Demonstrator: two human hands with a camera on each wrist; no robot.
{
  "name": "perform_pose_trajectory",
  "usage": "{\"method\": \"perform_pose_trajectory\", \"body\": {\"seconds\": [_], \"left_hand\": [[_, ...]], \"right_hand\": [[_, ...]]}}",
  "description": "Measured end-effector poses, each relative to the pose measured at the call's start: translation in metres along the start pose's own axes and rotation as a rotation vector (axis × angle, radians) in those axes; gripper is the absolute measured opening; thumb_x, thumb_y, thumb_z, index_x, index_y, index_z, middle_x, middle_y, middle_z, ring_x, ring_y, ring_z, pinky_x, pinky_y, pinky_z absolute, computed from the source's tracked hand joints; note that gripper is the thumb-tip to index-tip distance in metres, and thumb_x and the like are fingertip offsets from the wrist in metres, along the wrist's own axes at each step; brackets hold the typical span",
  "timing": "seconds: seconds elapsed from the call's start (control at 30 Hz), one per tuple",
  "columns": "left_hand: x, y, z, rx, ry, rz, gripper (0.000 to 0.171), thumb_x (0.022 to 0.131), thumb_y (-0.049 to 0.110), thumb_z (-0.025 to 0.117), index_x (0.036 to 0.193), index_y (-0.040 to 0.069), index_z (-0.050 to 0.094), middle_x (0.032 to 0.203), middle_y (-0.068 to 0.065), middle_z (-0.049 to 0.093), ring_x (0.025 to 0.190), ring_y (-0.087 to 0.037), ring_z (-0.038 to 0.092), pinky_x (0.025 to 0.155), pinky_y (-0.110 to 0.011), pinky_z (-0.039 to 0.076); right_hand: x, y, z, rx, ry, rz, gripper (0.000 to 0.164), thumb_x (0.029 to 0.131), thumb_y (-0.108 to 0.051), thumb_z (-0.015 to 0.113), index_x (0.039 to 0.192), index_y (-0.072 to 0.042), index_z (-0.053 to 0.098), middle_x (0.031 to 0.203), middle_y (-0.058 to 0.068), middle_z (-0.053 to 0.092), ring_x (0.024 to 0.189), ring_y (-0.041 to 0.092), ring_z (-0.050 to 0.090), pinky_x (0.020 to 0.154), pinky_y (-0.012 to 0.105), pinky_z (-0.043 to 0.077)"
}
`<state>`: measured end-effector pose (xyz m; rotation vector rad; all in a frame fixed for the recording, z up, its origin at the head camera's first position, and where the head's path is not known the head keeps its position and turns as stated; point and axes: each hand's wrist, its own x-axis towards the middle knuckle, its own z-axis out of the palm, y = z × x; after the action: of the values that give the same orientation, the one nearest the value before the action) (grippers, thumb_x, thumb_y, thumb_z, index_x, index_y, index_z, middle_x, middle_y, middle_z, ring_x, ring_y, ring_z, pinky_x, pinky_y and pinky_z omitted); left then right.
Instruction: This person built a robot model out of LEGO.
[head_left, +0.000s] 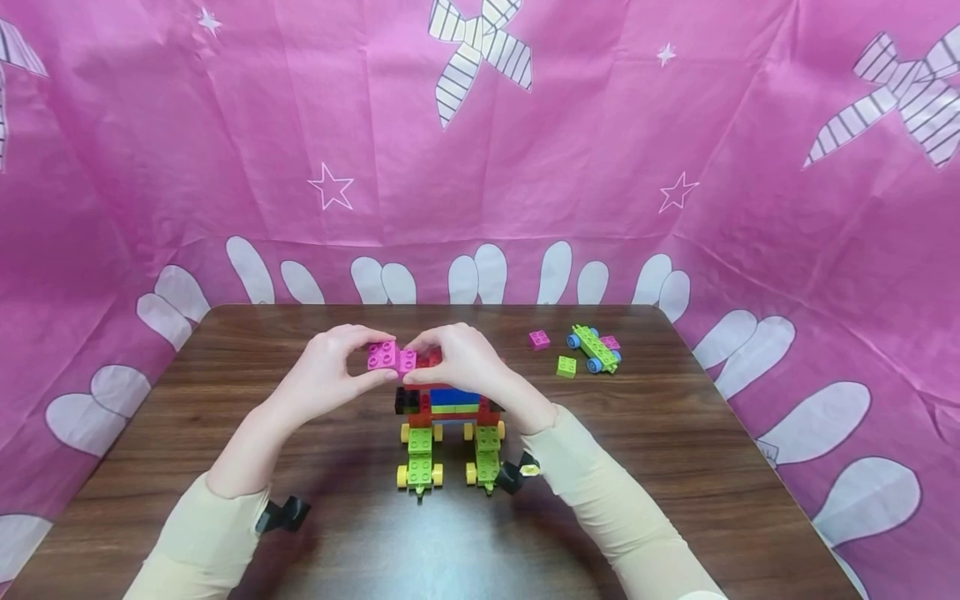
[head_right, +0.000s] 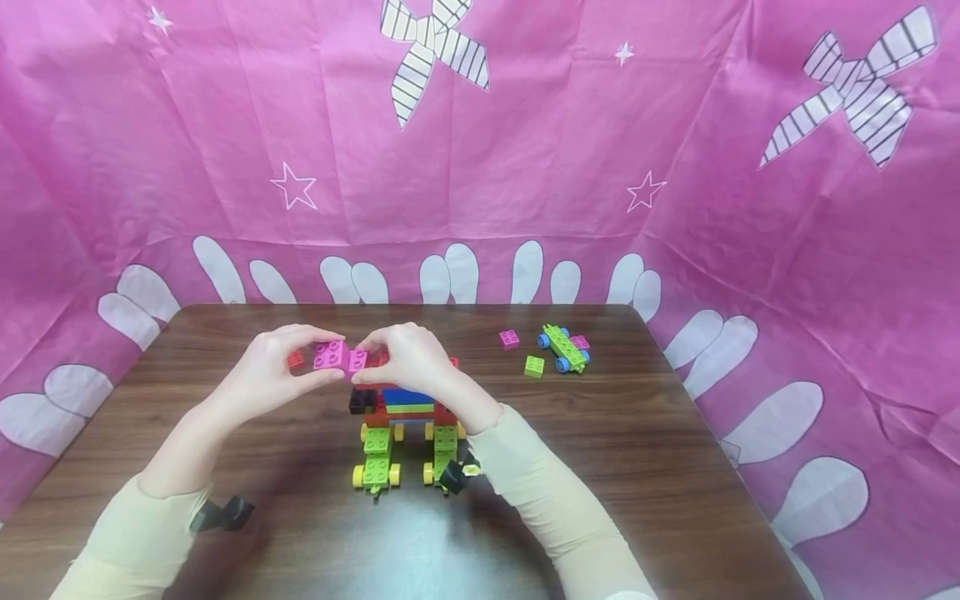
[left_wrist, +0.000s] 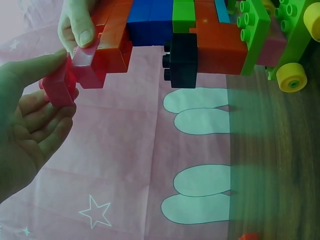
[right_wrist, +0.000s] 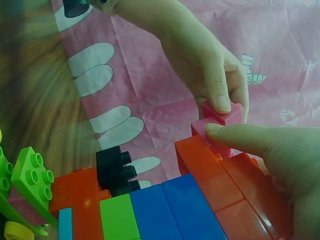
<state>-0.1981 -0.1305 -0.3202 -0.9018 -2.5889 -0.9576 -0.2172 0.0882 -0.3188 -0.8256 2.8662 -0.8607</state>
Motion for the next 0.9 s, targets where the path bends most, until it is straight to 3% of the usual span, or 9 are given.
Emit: {"method": "perform_pose_trajectory", "body": {"seconds": [0.53, 0.9], "left_hand": [[0.006, -0.004, 0.002, -0.011, -0.019, -0.023, 0.041, 0.079, 0.021, 0.082, 0.114, 0.003, 0.070, 0.107, -0.011, 0.072, 0.100, -0.028, 0.066, 0.087, -0.048, 0.055], [0.011, -0.001, -0.004, -0.038, -0.085, -0.103, 0.041, 0.078, 0.024, 0.083, 0.113, 0.006, 0.071, 0.104, -0.007, 0.073, 0.099, -0.023, 0.065, 0.087, -0.046, 0.056]], "right_hand": [[0.000, 0.000, -0.001, 0.001, 0.000, -0.008, 0.039, 0.081, -0.036, 0.079, 0.114, -0.015, 0.073, 0.106, 0.000, 0.075, 0.095, 0.013, 0.066, 0.079, 0.024, 0.054], [0.001, 0.000, 0.000, 0.002, 0.000, -0.003, 0.039, 0.081, -0.034, 0.080, 0.114, -0.015, 0.073, 0.107, 0.000, 0.074, 0.095, 0.014, 0.066, 0.081, 0.025, 0.055]]}}
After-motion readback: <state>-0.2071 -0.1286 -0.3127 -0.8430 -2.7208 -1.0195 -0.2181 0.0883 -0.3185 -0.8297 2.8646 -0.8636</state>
